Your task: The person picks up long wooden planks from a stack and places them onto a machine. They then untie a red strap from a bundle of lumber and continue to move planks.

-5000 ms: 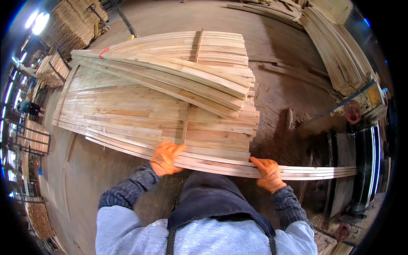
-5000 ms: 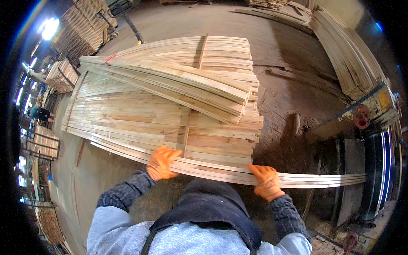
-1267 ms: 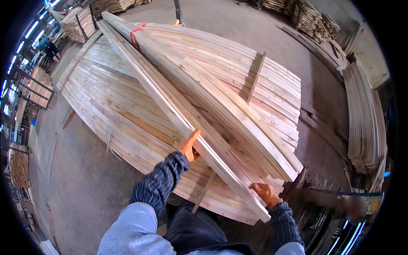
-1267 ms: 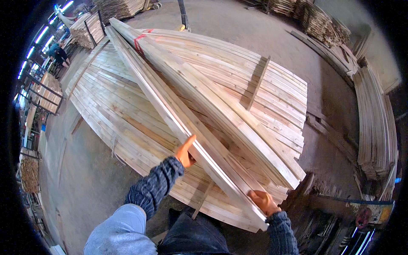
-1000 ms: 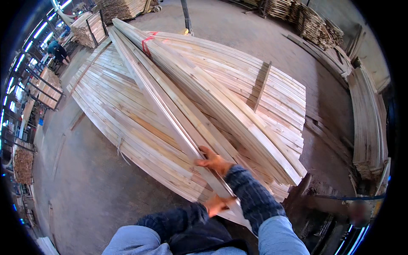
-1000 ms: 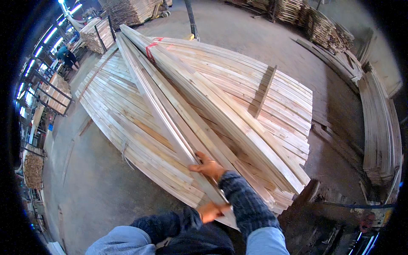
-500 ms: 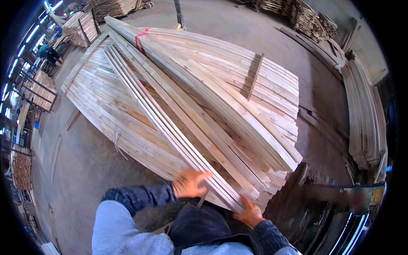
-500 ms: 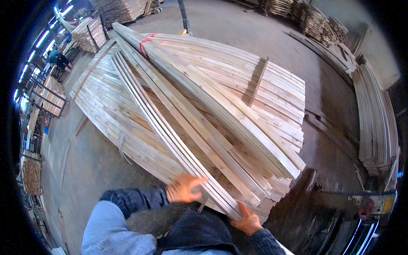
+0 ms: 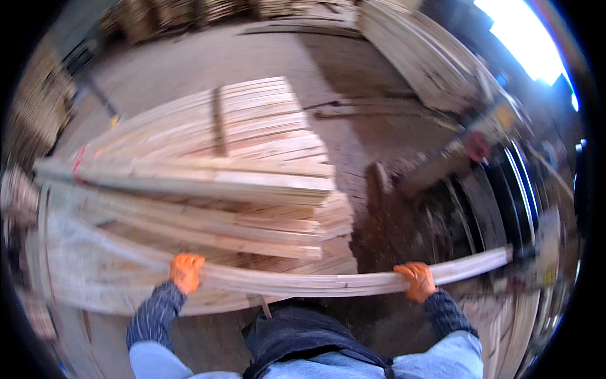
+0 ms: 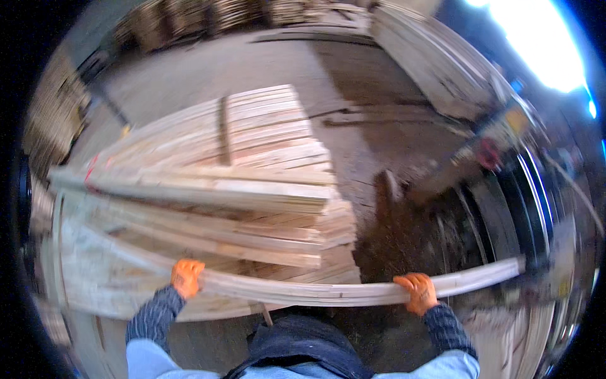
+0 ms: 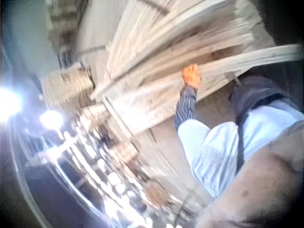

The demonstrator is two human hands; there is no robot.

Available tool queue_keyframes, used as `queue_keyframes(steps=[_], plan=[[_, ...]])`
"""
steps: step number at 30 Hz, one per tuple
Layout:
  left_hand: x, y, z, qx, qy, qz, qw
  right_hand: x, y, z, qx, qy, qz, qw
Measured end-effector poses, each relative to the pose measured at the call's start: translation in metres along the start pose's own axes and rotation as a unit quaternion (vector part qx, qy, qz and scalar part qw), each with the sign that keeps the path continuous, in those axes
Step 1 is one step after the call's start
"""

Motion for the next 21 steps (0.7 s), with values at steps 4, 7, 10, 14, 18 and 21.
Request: queue_keyframes(steps=[4, 7, 10, 14, 18, 21], plan=[[0.078, 0.008, -0.008, -0.100, 0.033, 0.034, 0.994, 0.049, 0.004, 0.042, -0.019, -0.091, 0.075, 0.993], [0.145, 0.041, -0.027, -0.061, 0.013, 0.032, 0.998, 0.071, 0.013, 0.060, 0.018, -0.159, 0.087, 0.983], [0.209, 0.054, -0.052, -0.040, -0.004, 0.072, 0.997, 0.080, 0.026, 0.068, 0.063, -0.162, 0.082, 0.981], [0.304, 0.064, -0.096, -0.046, 0.005, 0.099, 0.994, 0.065, 0.020, 0.054, 0.194, -0.057, 0.025, 0.979], [0.362, 0.025, -0.108, -0.025, 0.005, 0.139, 0.990, 0.023, 0.004, 0.040, 0.202, 0.066, -0.048, 0.976], [0.407, 0.013, -0.122, -0.051, 0.008, 0.157, 0.986, -0.007, -0.010, 0.038, 0.149, 0.084, -0.062, 0.983]])
Point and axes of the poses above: each hand's wrist, its own z-axis away from the middle knuckle, its own y-axis out of the back of the hand, x = y × z, the point moved 6 cm from there along -z, towards the middle knuckle, and after that the axes turned 10 degrees about x, right-handed, at the moved point
